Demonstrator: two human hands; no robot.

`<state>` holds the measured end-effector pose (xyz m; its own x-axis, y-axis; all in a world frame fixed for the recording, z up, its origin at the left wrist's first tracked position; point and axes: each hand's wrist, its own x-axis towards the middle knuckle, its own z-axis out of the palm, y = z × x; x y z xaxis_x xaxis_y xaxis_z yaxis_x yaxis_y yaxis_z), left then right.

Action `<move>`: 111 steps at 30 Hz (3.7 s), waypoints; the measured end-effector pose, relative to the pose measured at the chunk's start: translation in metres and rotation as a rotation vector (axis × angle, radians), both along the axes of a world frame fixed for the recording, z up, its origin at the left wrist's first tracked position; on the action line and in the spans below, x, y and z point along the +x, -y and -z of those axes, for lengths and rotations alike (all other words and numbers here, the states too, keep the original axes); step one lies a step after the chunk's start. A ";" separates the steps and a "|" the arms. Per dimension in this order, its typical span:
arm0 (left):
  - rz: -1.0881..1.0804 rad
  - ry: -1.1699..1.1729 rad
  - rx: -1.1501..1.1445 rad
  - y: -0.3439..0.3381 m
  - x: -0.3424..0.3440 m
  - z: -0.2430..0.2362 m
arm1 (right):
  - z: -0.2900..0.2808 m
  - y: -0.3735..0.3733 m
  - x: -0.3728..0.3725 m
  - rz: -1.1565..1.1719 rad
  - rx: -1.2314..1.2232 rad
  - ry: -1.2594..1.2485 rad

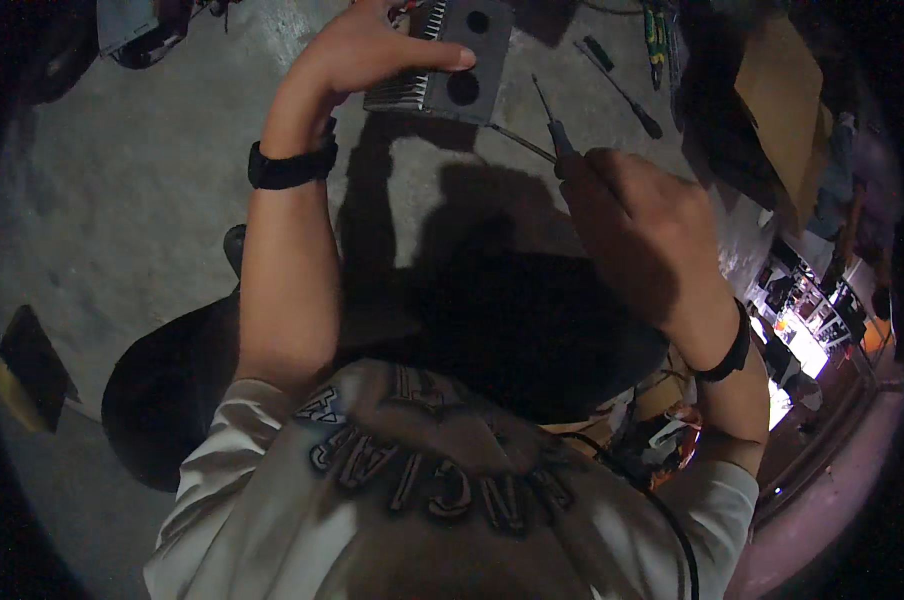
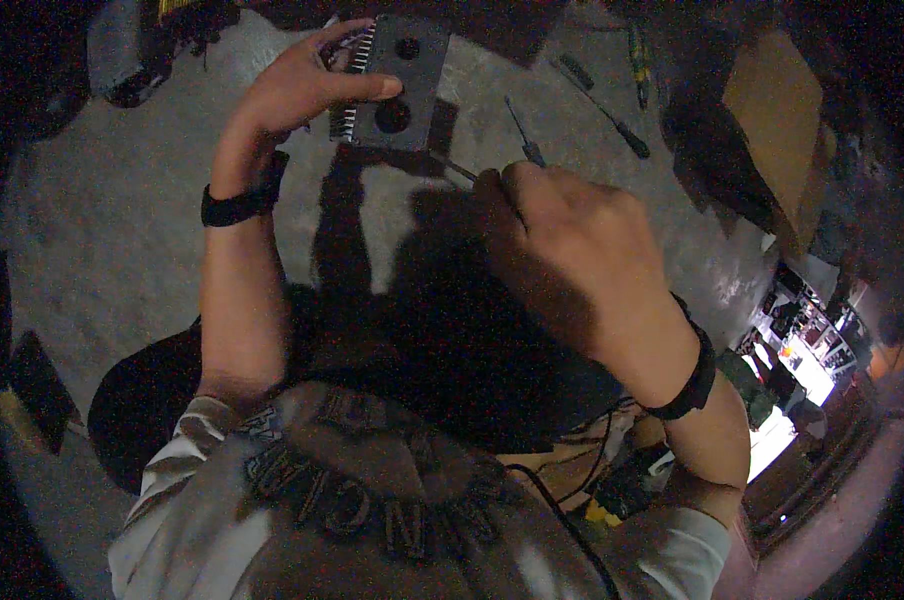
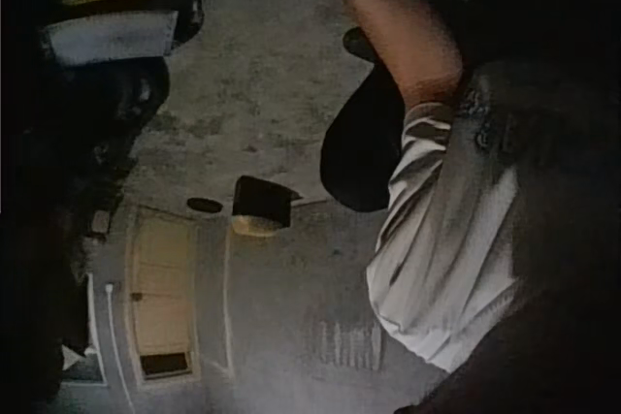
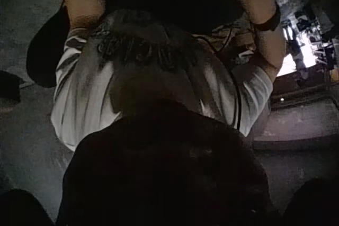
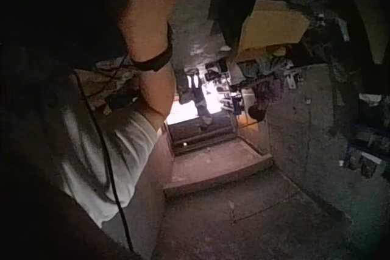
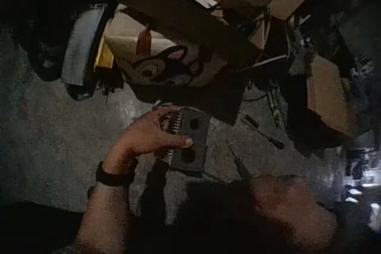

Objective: Disassembling and inspecting an electronic motor controller with a screwdriver.

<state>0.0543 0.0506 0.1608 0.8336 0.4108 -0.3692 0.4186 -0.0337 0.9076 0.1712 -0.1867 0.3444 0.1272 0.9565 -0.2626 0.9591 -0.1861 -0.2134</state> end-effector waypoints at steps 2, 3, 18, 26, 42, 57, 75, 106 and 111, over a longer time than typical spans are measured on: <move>-0.016 0.007 0.002 0.004 -0.001 -0.004 | 0.000 -0.002 0.001 -0.037 0.017 0.037; -0.030 0.013 -0.002 0.006 -0.001 -0.005 | -0.001 -0.003 0.002 -0.049 0.024 0.022; -0.023 0.049 -0.133 0.002 -0.001 -0.003 | -0.012 -0.010 0.001 -0.050 -0.031 -0.006; -0.022 0.039 -0.136 -0.001 -0.001 -0.005 | -0.007 0.002 -0.005 0.097 -0.043 -0.018; -0.022 0.133 -0.171 -0.004 -0.004 -0.006 | -0.024 -0.010 -0.008 0.201 0.061 -0.170; -0.045 0.081 -0.240 -0.010 -0.012 -0.007 | -0.017 -0.022 -0.014 0.078 0.310 -0.152; -0.042 0.076 -0.173 -0.008 -0.009 -0.016 | -0.021 -0.026 -0.015 0.077 0.236 -0.155; 0.041 -0.114 -0.071 -0.007 0.010 -0.057 | -0.033 -0.024 0.002 0.073 0.139 -0.126; 0.033 -0.137 -0.047 -0.005 0.011 -0.059 | -0.036 -0.026 0.000 0.099 0.104 -0.131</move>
